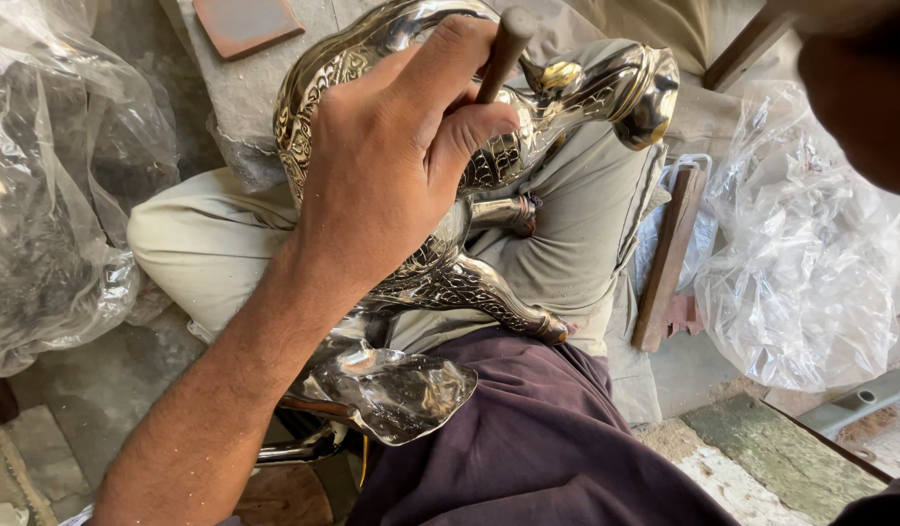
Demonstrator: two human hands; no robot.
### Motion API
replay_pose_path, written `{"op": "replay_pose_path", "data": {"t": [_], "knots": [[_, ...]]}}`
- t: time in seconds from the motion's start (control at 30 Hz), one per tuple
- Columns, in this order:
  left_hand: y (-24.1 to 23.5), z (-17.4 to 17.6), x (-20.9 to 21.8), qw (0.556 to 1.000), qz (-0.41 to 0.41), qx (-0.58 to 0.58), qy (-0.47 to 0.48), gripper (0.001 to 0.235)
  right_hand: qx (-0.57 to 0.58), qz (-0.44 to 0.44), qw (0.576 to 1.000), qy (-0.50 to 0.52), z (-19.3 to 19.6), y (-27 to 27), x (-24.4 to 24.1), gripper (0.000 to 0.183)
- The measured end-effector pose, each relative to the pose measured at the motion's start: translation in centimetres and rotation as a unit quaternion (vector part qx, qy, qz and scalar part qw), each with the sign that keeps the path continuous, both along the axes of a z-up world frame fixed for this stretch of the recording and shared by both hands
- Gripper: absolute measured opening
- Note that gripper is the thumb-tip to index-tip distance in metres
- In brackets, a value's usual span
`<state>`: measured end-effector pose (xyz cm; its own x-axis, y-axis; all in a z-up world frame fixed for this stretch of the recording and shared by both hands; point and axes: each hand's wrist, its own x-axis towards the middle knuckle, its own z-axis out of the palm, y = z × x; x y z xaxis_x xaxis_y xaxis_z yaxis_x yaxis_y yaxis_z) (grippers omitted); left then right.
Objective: The person holds a metal elephant figurine on their lap and uses a chisel and wooden mallet to engrave decorative patterns on its surface. They repeatedly tap the chisel into the metal to create fine details.
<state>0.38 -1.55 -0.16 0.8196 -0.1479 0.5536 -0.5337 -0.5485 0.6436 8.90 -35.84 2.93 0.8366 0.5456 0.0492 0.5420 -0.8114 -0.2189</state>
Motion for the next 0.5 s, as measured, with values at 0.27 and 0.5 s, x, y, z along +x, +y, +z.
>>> {"op": "replay_pose_path", "data": {"t": [0.27, 0.5], "knots": [[0.3, -0.5, -0.5, 0.999, -0.012, 0.012, 0.028, 0.029, 0.025, -0.016, 0.999, 0.029, -0.8, -1.3, -0.7, 0.014], [0.1, -0.5, 0.6, 0.997, -0.035, 0.044, 0.051, 0.037, -0.141, 0.104, 0.980, -0.098, 0.7, -0.3, -0.5, 0.022]]}}
